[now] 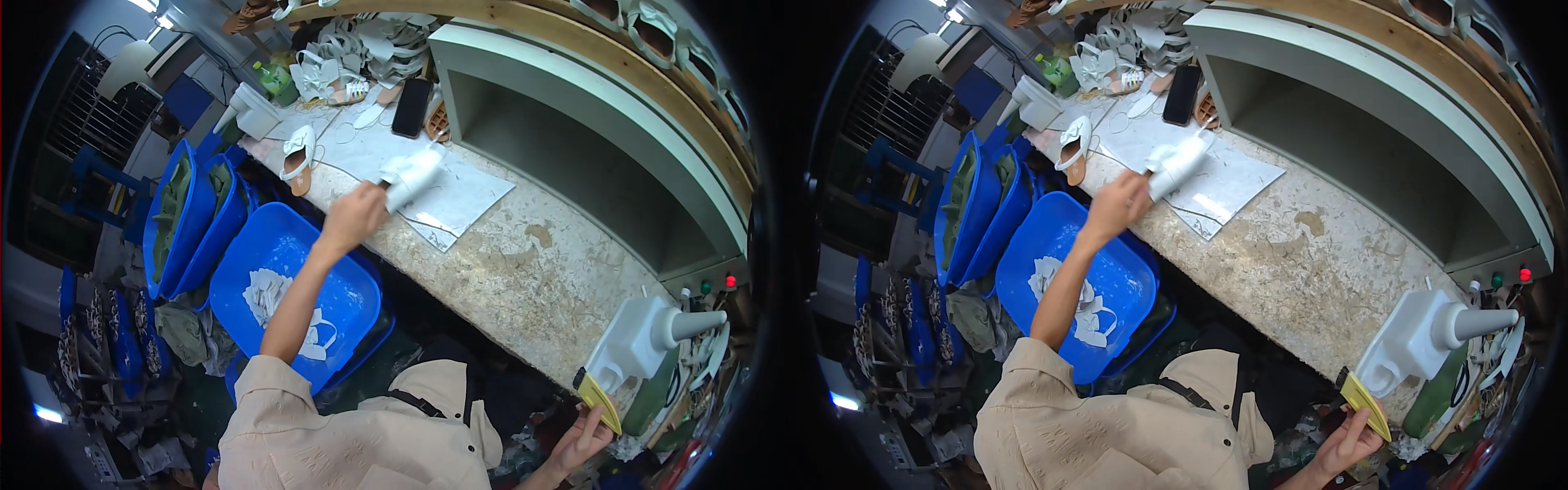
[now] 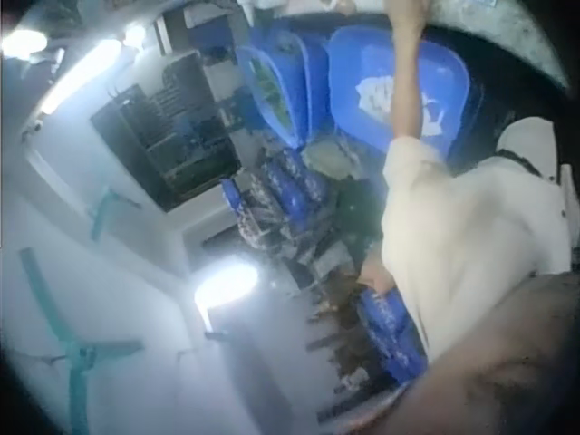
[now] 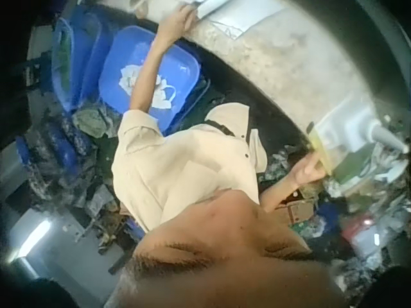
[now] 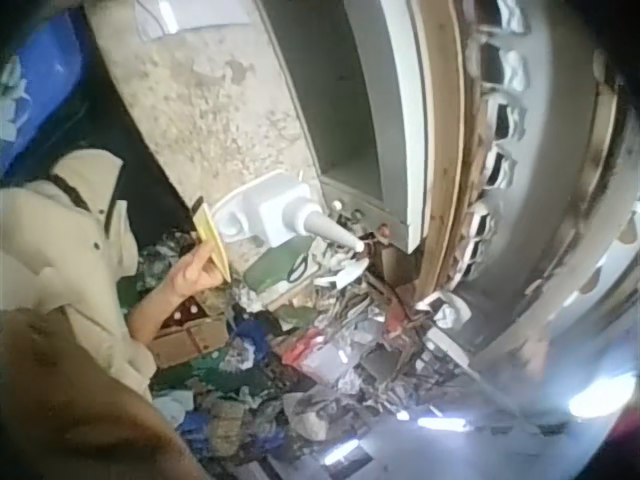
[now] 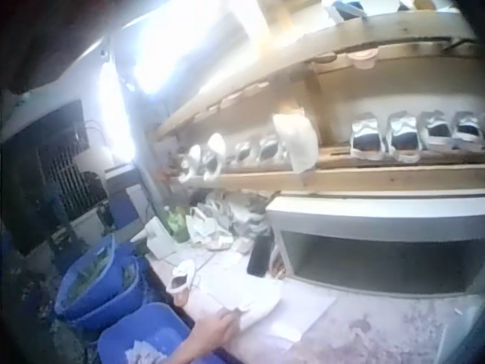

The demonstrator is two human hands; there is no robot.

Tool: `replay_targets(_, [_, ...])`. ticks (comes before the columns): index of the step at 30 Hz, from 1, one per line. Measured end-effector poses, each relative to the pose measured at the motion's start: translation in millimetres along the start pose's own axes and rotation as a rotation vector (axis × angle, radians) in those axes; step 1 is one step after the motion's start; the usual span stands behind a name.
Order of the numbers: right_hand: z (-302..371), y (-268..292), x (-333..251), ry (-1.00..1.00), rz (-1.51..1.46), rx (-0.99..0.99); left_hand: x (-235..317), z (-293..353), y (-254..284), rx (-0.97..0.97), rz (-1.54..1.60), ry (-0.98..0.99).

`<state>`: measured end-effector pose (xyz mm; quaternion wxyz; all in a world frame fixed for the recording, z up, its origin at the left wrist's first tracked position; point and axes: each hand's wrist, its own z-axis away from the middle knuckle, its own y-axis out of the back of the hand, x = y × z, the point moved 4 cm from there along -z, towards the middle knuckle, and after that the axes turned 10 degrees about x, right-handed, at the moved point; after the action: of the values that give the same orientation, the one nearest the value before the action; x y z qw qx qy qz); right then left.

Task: The person paints the white upper part of a slipper using a yellow brush. They hold the slipper in their left hand and apply paint to the edges and interior surfaces. After finishing one slipper, they place it on a wooden shelf and pick up another slipper to repeat the process.

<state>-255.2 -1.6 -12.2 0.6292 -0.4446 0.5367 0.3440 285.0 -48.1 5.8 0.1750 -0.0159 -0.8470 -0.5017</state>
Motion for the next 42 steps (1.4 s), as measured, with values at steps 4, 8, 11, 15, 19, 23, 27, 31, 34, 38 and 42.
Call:
replay_targets(4, [2.0, 1.1, 5.9, -0.024, 0.017, 0.026, 11.5, 11.9, 3.1, 0.069, 0.3, -0.185])
replay_targets(8, [-3.4, 25.1, 18.7, -0.004, 0.02, 0.018, -112.1, -28.0, 34.6, 0.657, -0.013, 0.192])
replay_targets(11, [2.0, 11.1, 7.8, -0.001, 0.007, 0.057, -200.4, -53.1, 43.4, 0.484, -0.397, 0.676])
replay_targets(15, [10.8, -4.9, 0.3, -0.055, -0.005, 0.029, -274.6, -65.2, 31.8, 0.229, -0.356, 0.857])
replay_targets(19, [17.2, -1.7, 3.6, -0.041, 0.013, 0.026, -264.9, -69.6, 48.3, 0.297, -0.242, 0.697])
replay_targets(23, [11.9, 30.4, 10.0, 0.011, -0.043, 0.108, -116.1, -72.9, 47.2, 0.27, 0.665, 0.428])
replay_targets(27, [-2.4, 63.2, 6.8, 0.038, -0.122, 0.117, 29.7, -27.9, 17.7, 0.125, 1.44, 0.226])
replay_targets(31, [-21.1, 82.6, -9.2, 0.101, -0.026, 0.194, 137.6, 26.0, -42.2, -0.072, 2.094, 0.402])
replay_targets(34, [-42.0, 94.5, -33.9, 0.152, 0.133, 0.193, 181.9, 58.1, -81.6, -0.295, 2.147, 0.567])
replay_targets(38, [-41.4, 83.6, -42.7, 0.154, -0.048, 0.133, 232.2, 89.0, -103.4, -0.559, 1.983, 0.58])
replay_targets(42, [-36.7, 46.3, -45.0, 0.187, 0.031, -0.065, 254.6, 107.1, -108.2, -0.67, 1.987, 0.619])
